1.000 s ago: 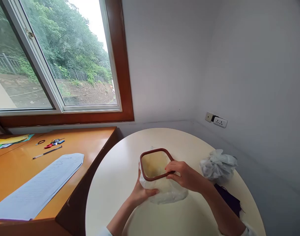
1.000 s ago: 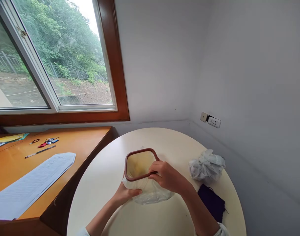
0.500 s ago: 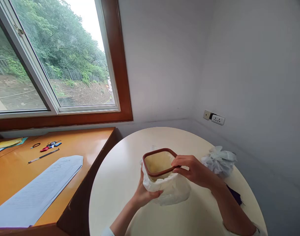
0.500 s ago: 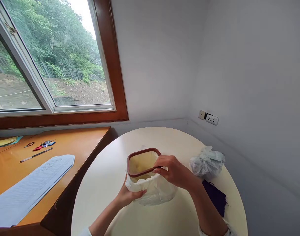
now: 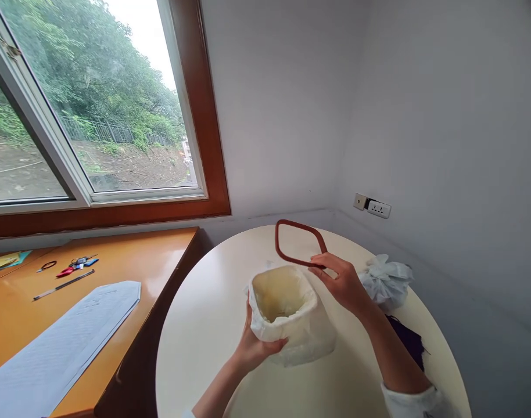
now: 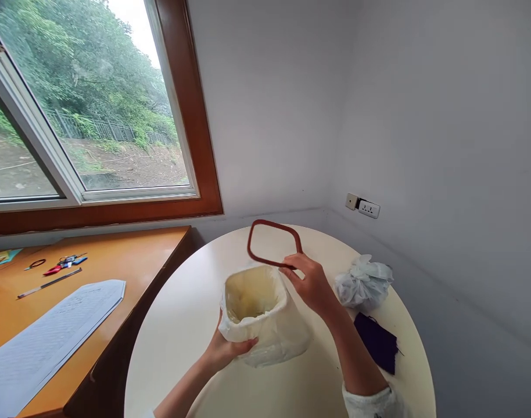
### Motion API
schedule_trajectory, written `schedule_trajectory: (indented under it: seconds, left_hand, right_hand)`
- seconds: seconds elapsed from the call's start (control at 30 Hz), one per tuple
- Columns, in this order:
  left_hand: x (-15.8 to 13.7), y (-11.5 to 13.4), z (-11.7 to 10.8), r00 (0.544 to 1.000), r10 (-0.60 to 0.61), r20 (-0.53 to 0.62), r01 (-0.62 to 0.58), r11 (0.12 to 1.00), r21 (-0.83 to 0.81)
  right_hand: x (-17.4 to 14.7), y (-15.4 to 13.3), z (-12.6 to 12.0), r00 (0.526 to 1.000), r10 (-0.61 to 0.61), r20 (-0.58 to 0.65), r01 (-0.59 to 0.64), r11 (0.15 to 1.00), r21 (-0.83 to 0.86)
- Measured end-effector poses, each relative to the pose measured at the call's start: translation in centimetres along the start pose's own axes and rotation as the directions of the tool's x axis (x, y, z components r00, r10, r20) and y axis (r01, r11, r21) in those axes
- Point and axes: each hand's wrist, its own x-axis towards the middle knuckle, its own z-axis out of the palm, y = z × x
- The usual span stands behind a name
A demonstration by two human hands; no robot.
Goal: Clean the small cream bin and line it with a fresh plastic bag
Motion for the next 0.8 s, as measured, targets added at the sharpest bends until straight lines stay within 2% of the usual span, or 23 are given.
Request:
schedule_trajectory:
  seconds: [0.07,0.13,0.2,0.3,0.47,0.63,0.8]
  left_hand:
    - [-0.2,0.0,-0.3,1.000,-0.009,-0.004,0.010,1.000,0.028]
    - [-0.4,0.2,-0.5,1.000,-0.015,-0.007,0.015,0.999,0.035]
    - [-0.6,0.3,-0.8,1.000,-0.016,-0.018,0.016,1.000,0.025]
    - [-0.9,0.5,-1.1,0.999,-0.020,-0.027,0.020,1.000,0.003]
    - [-1.2,1.0,-1.7,0.999,-0.034,-0.017,0.035,0.999,0.007]
    - [-1.3,1.4,-2.3,0.999,-0.050,-0.002,0.050,0.998,0.026]
    - [-1.5,1.4,-3.3,0.998,-0.035,0.049,0.037,0.999,-0.035]
  right_hand:
    - [-0.1,3.0,1.0,0.994,0.074,-0.079,-0.078,0.996,-0.052]
    - [-0.4,6.0,2.3,0.981,0.166,-0.101,-0.178,0.977,-0.121]
    - [-1.1,8.6,3.6,0.961,0.266,-0.078,-0.277,0.932,-0.236]
    - [-2.5,11.3,5.1,0.940,0.335,-0.060,-0.337,0.893,-0.300]
    - [-4.5,13.0,6.4,0.915,0.403,-0.019,-0.379,0.844,-0.379]
    - [-5.3,13.5,6.7,0.901,0.434,-0.001,-0.391,0.811,-0.435]
    - [-5.7,13.5,6.8,0.882,0.470,0.008,-0.416,0.789,-0.453]
